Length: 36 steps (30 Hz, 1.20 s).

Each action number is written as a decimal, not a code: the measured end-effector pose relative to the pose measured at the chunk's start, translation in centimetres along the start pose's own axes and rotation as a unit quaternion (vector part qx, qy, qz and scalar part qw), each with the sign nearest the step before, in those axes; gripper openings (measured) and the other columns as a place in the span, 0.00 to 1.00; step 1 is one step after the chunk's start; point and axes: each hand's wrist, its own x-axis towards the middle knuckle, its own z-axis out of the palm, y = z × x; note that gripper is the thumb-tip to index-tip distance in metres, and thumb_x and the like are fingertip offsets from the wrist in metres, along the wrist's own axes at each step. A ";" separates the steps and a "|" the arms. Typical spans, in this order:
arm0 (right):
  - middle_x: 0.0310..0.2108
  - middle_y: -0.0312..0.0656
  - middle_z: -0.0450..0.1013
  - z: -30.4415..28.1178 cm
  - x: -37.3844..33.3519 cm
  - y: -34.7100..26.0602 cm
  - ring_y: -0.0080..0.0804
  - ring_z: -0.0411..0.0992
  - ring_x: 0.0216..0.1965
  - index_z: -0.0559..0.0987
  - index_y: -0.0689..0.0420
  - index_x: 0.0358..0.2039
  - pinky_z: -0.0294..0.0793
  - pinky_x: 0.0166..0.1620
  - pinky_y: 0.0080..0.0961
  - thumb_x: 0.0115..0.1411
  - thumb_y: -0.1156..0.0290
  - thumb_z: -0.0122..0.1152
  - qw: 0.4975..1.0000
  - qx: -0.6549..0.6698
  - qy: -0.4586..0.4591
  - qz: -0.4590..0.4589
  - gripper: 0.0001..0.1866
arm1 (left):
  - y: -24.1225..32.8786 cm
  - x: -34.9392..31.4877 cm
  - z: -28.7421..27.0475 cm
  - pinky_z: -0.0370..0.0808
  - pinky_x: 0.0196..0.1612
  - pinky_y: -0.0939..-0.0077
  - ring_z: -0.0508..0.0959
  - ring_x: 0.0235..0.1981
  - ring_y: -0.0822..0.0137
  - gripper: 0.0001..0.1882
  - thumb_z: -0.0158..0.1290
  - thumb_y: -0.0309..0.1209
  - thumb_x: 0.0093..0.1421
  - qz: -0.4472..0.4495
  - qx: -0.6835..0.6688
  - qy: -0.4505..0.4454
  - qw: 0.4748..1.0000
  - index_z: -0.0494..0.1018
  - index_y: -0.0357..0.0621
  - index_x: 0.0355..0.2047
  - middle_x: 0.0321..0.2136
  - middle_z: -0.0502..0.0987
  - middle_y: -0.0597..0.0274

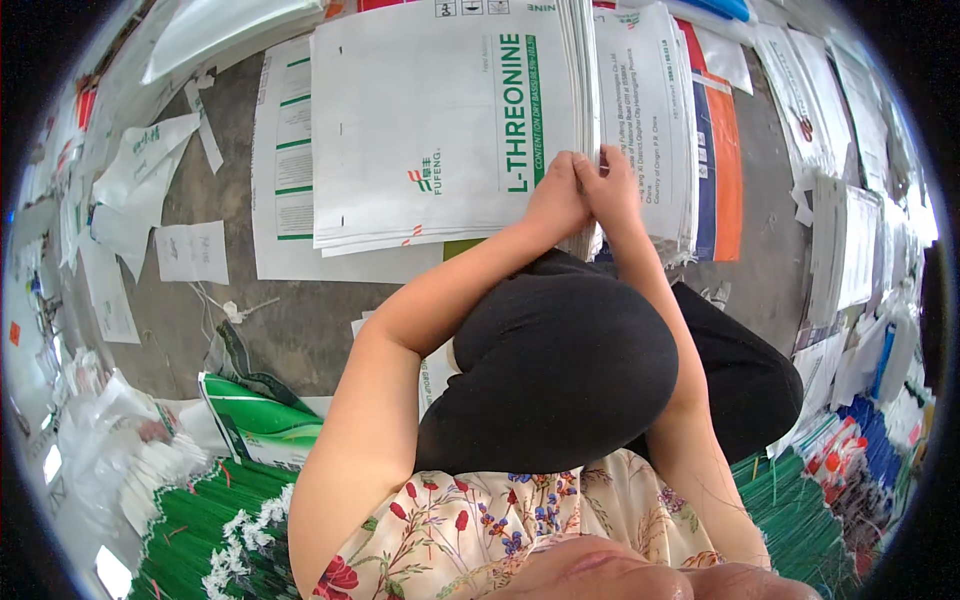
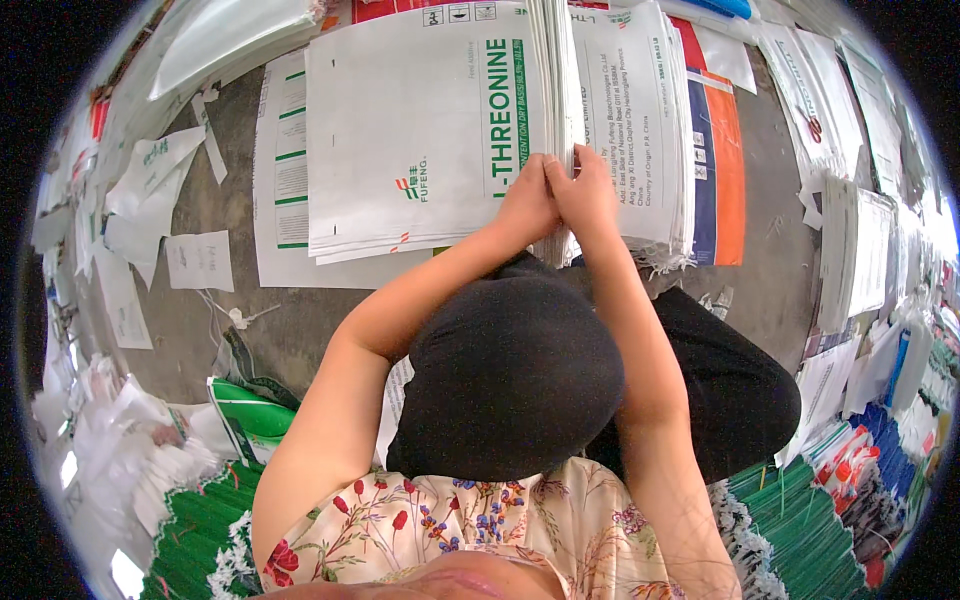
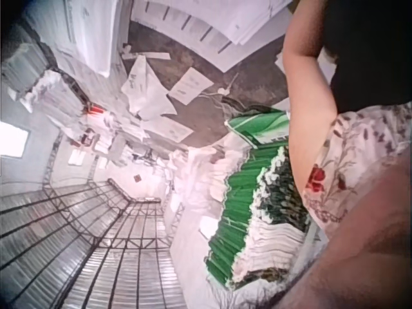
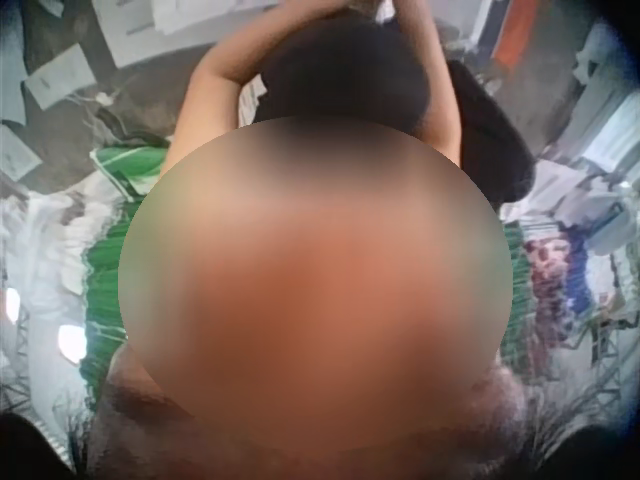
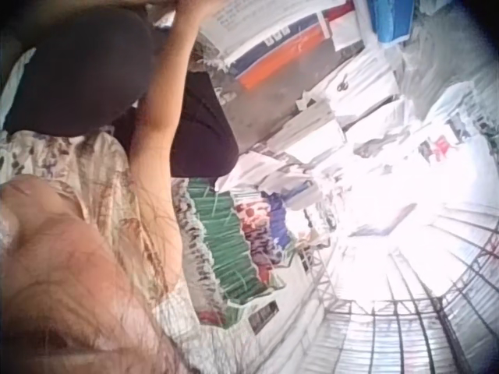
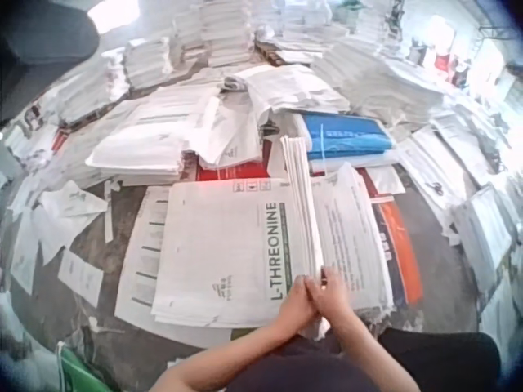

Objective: The person counts and aligns printed plastic bags into a stack, threads a string through the corner of the bags to tie them, and cuts the string with scissors.

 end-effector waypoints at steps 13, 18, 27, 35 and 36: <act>0.42 0.38 0.73 -4.7 2.5 6.2 0.26 0.69 0.43 0.74 0.60 0.51 0.69 0.47 0.26 0.66 0.57 0.56 0.914 0.390 -0.051 0.095 0.21 | -2.0 4.9 5.0 0.73 0.54 0.60 0.70 0.57 0.54 0.39 0.58 0.46 0.60 0.050 -0.146 -0.158 0.975 0.57 0.33 0.63 0.58 0.67 0.46; 0.41 0.39 0.73 -6.1 2.7 8.0 0.25 0.70 0.43 0.73 0.62 0.52 0.70 0.47 0.25 0.66 0.58 0.55 0.906 0.404 -0.037 0.119 0.21 | -0.4 5.4 5.9 0.76 0.50 0.61 0.70 0.57 0.58 0.36 0.54 0.48 0.63 -0.047 -0.260 -0.229 0.937 0.59 0.38 0.63 0.57 0.67 0.51; 0.43 0.39 0.75 -4.9 2.6 7.5 0.25 0.70 0.44 0.74 0.64 0.52 0.69 0.48 0.23 0.65 0.60 0.57 0.921 0.370 0.000 0.122 0.22 | -0.7 5.6 5.7 0.78 0.46 0.61 0.74 0.51 0.55 0.26 0.48 0.41 0.67 -0.091 -0.276 -0.179 0.940 0.61 0.38 0.60 0.49 0.74 0.50; 0.42 0.50 0.76 -2.6 2.1 5.8 0.37 0.75 0.43 0.75 0.62 0.51 0.71 0.47 0.31 0.61 0.56 0.58 0.984 0.167 0.041 0.057 0.24 | -3.8 5.9 4.9 0.74 0.47 0.61 0.76 0.48 0.45 0.22 0.47 0.26 0.57 0.080 -0.040 0.035 0.995 0.69 0.39 0.53 0.45 0.76 0.37; 0.42 0.50 0.76 -2.1 2.2 6.3 0.37 0.75 0.43 0.75 0.62 0.51 0.71 0.47 0.31 0.61 0.56 0.58 0.983 0.167 0.047 0.060 0.24 | -4.0 6.1 4.7 0.74 0.46 0.61 0.76 0.49 0.46 0.20 0.47 0.27 0.58 0.128 -0.022 0.031 0.991 0.70 0.40 0.52 0.46 0.75 0.37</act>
